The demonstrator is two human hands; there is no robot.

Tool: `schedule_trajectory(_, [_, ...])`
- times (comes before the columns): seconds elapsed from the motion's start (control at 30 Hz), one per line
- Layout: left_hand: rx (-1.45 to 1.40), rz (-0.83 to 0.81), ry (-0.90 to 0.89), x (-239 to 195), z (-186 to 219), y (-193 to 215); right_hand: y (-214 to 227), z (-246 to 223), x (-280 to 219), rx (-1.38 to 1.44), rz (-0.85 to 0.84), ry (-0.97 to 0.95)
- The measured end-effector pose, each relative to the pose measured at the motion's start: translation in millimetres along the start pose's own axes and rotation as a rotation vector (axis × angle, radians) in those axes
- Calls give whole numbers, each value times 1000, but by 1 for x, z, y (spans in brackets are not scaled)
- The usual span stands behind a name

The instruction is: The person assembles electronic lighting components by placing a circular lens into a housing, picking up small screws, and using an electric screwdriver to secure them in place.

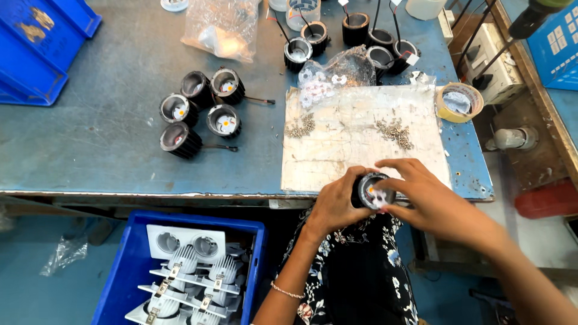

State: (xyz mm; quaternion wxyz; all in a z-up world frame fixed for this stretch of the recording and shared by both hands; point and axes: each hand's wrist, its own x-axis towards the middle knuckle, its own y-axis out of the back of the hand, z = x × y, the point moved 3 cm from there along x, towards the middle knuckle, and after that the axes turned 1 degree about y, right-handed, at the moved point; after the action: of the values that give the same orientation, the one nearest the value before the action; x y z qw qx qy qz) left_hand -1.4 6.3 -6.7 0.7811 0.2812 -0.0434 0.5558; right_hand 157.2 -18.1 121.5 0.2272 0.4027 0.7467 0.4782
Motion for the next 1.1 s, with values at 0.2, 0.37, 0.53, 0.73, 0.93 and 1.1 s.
schedule_trajectory(0.2, [6,29,3,0,2,1,-28,-5,2,-336,147,-53])
schedule_trajectory(0.37, [58,28,23,1,1,-1,-30,-8,8,-469,135,-35])
schedule_trajectory(0.53, [50,30,21,0,1,0,-31,-14,17,-606,41,8])
schedule_trajectory(0.73, [51,38,-1,-1,3,1,-30,-14,24,-734,-29,14])
schedule_trajectory(0.93, [53,38,1,-2,1,1,-24,-14,23,-709,-14,61])
schedule_trajectory(1.1, [89,46,-35,-1,-2,-2,-26,-8,21,-706,-29,43])
